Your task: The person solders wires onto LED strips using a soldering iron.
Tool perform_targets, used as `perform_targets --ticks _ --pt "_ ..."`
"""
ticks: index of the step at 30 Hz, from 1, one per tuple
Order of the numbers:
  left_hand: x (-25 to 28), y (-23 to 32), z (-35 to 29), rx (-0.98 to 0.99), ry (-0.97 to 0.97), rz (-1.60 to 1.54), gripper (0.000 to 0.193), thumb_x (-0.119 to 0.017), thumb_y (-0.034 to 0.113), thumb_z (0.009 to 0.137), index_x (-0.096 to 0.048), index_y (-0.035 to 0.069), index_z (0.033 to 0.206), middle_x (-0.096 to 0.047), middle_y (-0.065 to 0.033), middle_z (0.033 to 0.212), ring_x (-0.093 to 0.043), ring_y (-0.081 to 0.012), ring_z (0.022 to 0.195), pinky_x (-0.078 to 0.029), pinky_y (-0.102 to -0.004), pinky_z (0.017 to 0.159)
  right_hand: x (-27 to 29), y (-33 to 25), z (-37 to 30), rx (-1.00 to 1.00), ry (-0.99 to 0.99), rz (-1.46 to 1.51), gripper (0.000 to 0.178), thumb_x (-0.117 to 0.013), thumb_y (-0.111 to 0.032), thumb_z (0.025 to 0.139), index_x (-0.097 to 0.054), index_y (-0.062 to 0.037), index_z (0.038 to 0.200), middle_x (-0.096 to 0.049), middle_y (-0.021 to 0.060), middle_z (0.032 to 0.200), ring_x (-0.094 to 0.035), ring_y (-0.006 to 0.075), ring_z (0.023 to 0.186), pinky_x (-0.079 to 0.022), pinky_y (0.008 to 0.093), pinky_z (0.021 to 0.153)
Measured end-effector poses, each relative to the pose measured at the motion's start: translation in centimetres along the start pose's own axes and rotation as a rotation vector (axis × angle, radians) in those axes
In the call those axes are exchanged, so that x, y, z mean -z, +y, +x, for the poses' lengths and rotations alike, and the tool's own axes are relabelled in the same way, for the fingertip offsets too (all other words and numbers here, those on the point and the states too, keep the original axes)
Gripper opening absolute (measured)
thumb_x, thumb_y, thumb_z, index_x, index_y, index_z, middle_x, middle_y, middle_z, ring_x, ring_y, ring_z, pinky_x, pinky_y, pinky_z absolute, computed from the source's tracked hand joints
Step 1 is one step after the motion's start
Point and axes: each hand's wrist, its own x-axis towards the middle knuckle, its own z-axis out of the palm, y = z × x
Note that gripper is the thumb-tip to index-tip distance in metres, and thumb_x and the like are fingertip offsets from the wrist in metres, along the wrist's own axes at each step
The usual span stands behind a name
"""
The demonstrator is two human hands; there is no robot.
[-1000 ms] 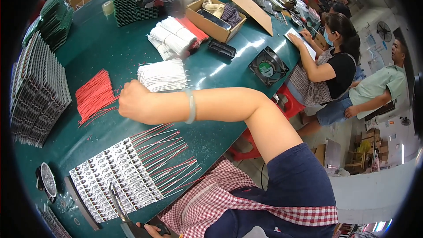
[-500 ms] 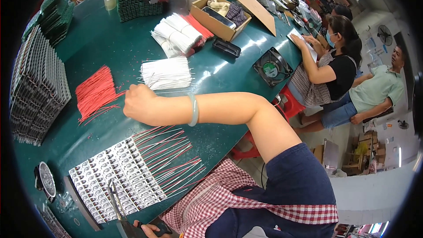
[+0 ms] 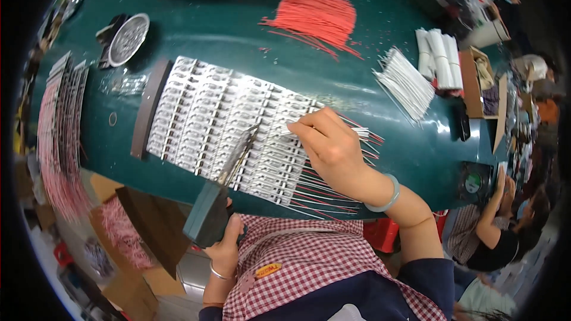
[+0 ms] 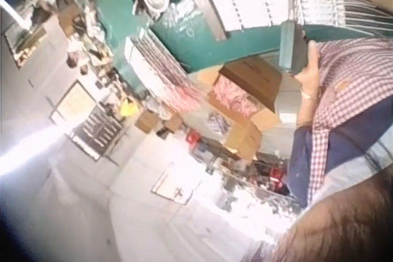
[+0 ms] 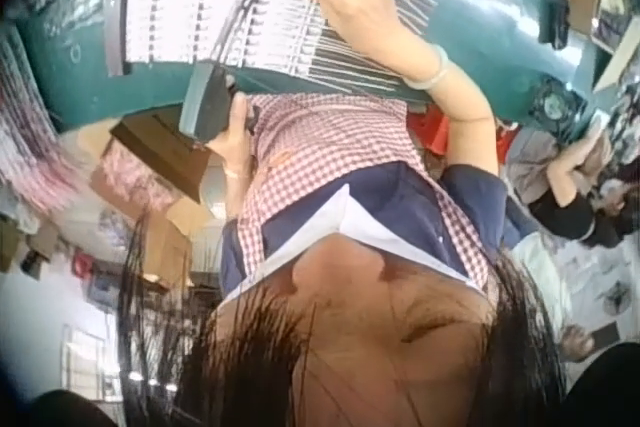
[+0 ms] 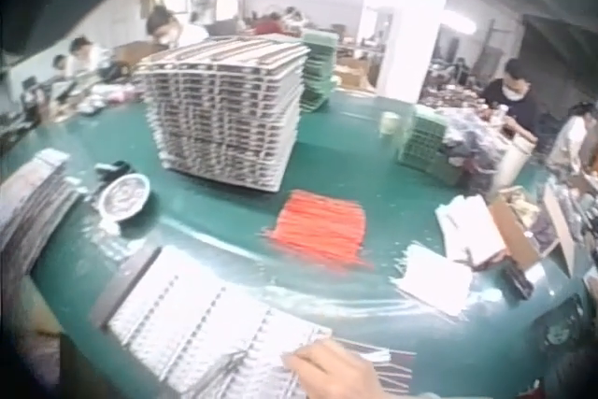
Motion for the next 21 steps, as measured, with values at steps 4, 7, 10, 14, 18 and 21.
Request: perform_targets --ticks 4,7,10,14,18,21 --pt "0.8 -0.6 -0.6 0.019 0.021 0.077 0.041 -0.070 0.000 0.089 -0.059 -0.005 0.129 -0.066 -0.0125 0.120 -0.065 -0.0151 0.088 -0.053 -0.0282 0.077 -1.9 -0.6 -0.4 0.047 -0.021 -0.028 0.030 -0.068 0.005 0.070 -0.068 0.0015 0.099 -0.062 0.0089 0.089 -0.060 0.0253 0.079 -0.050 0.0348 0.064" --pt "1.3 -1.9 -0.6 -0.091 0.011 0.199 0.043 -0.067 -0.005 0.087 -0.056 -0.005 0.129 -0.065 -0.0166 0.120 -0.058 -0.0126 0.063 -0.047 -0.0260 0.054 -2.3 -1.0 -0.6 0.087 -0.049 -0.076 0.031 -0.065 -0.001 0.070 -0.067 0.0027 0.101 -0.061 0.0091 0.090 -0.059 0.0245 0.082 -0.049 0.0345 0.064" --pt "2.1 -2.0 -0.9 -0.077 -0.083 0.353 0.041 -0.070 -0.002 0.088 -0.060 -0.004 0.127 -0.066 -0.0139 0.119 -0.063 -0.0156 0.075 -0.052 -0.0281 0.065 -2.5 -1.0 -1.0 0.126 -0.078 -0.125 0.033 -0.064 -0.003 0.070 -0.066 0.0061 0.102 -0.062 0.0114 0.092 -0.058 0.0255 0.083 -0.048 0.0357 0.067" --pt "1.7 -1.1 -0.5 -0.199 -0.105 0.484 0.039 -0.072 0.001 0.088 -0.062 -0.003 0.126 -0.068 -0.0113 0.117 -0.066 -0.0182 0.092 -0.053 -0.0306 0.082 -2.6 -1.2 -1.0 0.142 -0.096 -0.129 0.033 -0.064 -0.004 0.071 -0.066 0.0065 0.102 -0.062 0.0116 0.092 -0.058 0.0255 0.082 -0.047 0.0357 0.068" --pt "1.2 -1.3 0.0 -0.296 -0.047 0.532 0.021 -0.077 0.005 0.082 -0.069 -0.005 0.100 -0.069 -0.0140 0.088 -0.068 -0.0241 0.071 -0.053 -0.0315 0.063 -2.5 -1.2 -0.9 0.144 -0.105 -0.149 0.033 -0.064 -0.004 0.071 -0.067 0.0070 0.102 -0.061 0.0118 0.093 -0.057 0.0252 0.082 -0.047 0.0355 0.067" --pt "1.2 -1.3 -0.1 -0.288 -0.083 0.553 0.020 -0.076 0.005 0.082 -0.069 -0.005 0.098 -0.068 -0.0153 0.089 -0.067 -0.0261 0.071 -0.053 -0.0321 0.064 -2.6 -1.2 -0.8 0.151 -0.106 -0.158 0.033 -0.064 -0.004 0.071 -0.066 0.0071 0.102 -0.061 0.0118 0.093 -0.057 0.0251 0.082 -0.047 0.0354 0.067"
